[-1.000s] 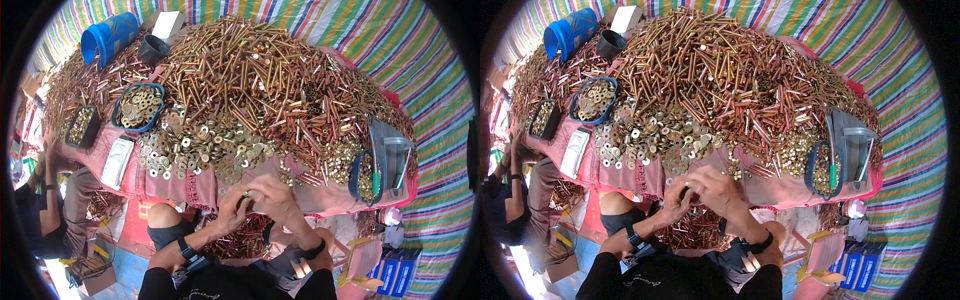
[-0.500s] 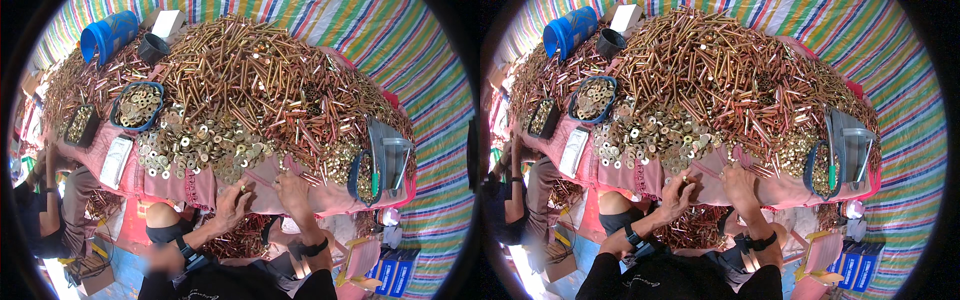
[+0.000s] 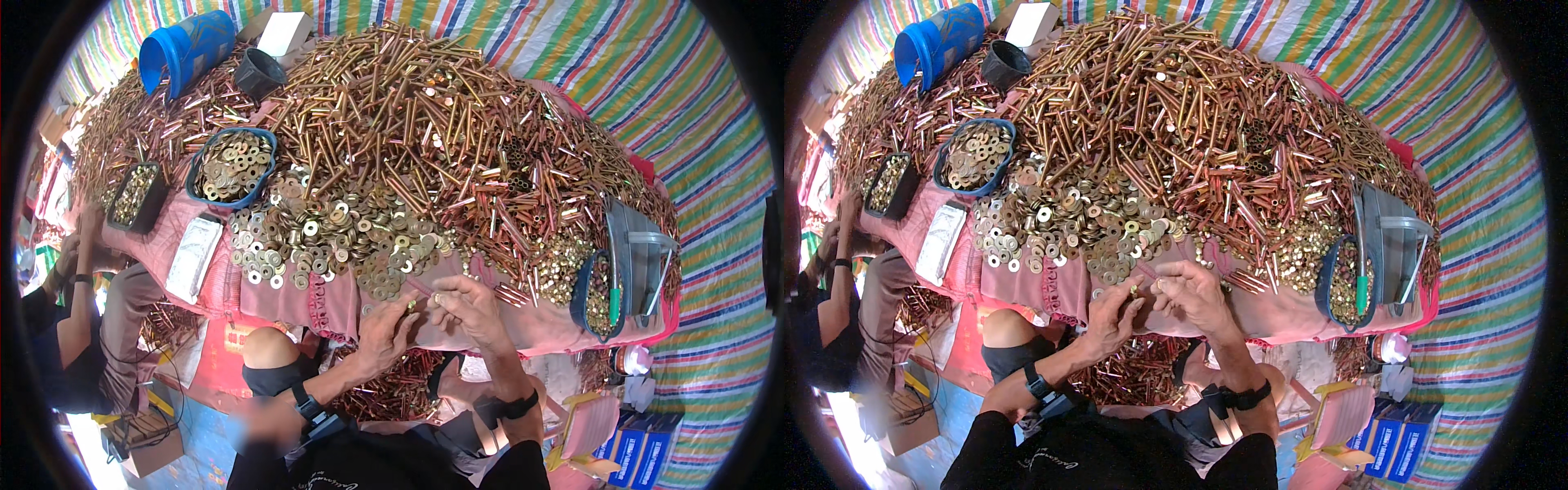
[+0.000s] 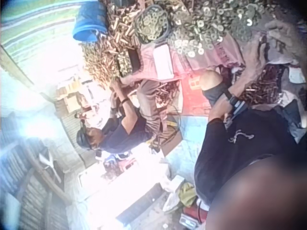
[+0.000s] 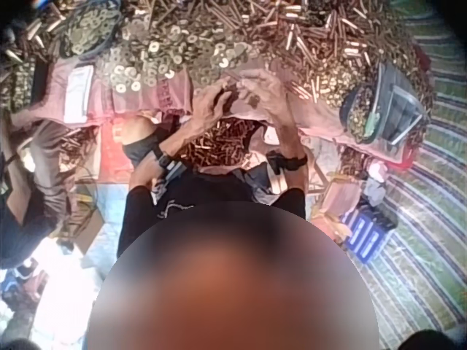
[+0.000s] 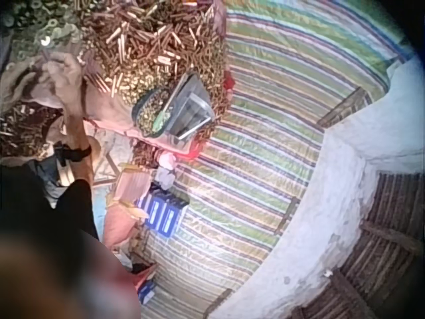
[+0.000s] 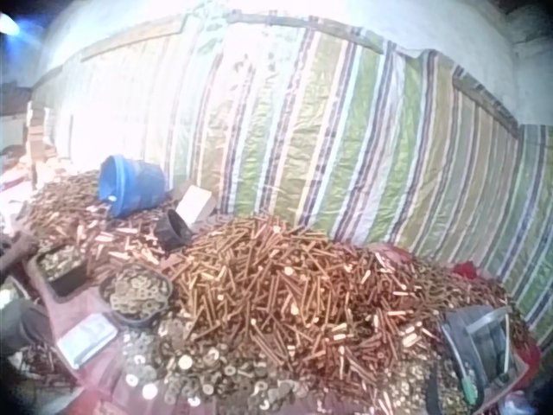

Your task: The person picks up metal tubes and flat circular washers from a large pile, threading the tubes through the center holes of the washers to assemble them into small groups.

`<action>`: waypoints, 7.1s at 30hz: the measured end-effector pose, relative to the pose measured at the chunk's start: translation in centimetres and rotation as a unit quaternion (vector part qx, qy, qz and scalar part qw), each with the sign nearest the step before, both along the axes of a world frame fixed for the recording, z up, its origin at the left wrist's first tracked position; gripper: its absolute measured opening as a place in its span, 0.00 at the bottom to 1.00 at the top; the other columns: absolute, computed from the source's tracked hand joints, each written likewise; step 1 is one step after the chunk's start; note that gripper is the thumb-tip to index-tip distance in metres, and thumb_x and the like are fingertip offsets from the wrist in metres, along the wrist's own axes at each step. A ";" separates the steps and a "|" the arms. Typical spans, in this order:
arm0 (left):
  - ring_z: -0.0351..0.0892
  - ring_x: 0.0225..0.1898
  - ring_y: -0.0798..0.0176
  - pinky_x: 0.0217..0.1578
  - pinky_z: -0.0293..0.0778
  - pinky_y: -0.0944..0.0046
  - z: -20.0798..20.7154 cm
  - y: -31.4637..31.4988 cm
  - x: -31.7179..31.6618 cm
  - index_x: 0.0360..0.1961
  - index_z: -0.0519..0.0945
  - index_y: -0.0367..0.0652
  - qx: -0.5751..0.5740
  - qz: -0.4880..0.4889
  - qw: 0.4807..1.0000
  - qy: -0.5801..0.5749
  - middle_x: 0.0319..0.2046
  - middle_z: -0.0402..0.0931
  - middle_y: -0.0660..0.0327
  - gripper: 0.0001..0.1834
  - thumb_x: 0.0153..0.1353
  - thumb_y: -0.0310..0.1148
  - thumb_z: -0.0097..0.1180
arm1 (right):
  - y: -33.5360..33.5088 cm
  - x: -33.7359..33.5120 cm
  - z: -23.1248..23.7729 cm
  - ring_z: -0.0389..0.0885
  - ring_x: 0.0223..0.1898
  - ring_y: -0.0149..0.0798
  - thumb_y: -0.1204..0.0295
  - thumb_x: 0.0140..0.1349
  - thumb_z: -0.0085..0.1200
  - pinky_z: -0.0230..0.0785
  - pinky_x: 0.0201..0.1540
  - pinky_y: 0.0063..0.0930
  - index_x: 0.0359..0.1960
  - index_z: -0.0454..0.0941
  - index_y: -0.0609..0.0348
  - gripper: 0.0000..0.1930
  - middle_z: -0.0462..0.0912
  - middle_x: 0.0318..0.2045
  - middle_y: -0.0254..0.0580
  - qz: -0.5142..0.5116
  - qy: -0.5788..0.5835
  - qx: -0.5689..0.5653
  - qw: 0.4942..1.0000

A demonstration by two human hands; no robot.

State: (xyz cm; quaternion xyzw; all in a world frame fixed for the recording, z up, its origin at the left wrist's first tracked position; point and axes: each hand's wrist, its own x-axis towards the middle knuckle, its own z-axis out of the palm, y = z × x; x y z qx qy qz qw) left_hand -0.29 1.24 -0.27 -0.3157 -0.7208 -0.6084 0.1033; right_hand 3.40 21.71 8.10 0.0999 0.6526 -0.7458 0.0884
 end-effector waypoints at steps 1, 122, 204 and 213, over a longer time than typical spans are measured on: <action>0.83 0.34 0.50 0.36 0.78 0.54 0.0 0.0 0.0 0.64 0.80 0.38 -0.005 0.006 1.000 0.010 0.35 0.84 0.53 0.26 0.63 0.20 0.66 | -0.2 0.0 0.0 0.89 0.36 0.33 0.69 0.73 0.63 0.81 0.33 0.23 0.61 0.77 0.70 0.21 0.89 0.42 0.46 -0.003 0.006 -0.044 0.999; 0.85 0.37 0.34 0.39 0.78 0.39 -1.2 -5.6 -4.2 0.34 0.80 0.38 -0.258 0.097 0.961 0.010 0.30 0.82 0.42 0.11 0.54 0.30 0.71 | -4.9 2.4 -9.7 0.83 0.27 0.53 0.55 0.64 0.65 0.70 0.30 0.52 0.28 0.76 0.48 0.15 0.84 0.26 0.40 -0.219 0.187 0.629 0.722; 0.84 0.29 0.71 0.32 0.82 0.67 1.2 -6.4 -2.4 0.45 0.86 0.34 -0.065 -0.029 0.948 -0.310 0.28 0.86 0.59 0.10 0.74 0.32 0.63 | -2.9 -25.0 2.2 0.93 0.43 0.46 0.44 0.43 0.82 0.84 0.44 0.37 0.37 0.91 0.66 0.34 0.92 0.36 0.53 0.107 -0.088 0.777 0.614; 0.84 0.29 0.70 0.31 0.82 0.65 0.8 -6.3 -2.4 0.44 0.86 0.34 -0.046 -0.031 0.959 -0.278 0.27 0.86 0.59 0.10 0.74 0.33 0.62 | -3.2 -23.0 -2.1 0.82 0.53 0.57 0.67 0.50 0.64 0.79 0.55 0.48 0.45 0.87 0.67 0.21 0.80 0.49 0.58 0.049 0.048 0.788 0.611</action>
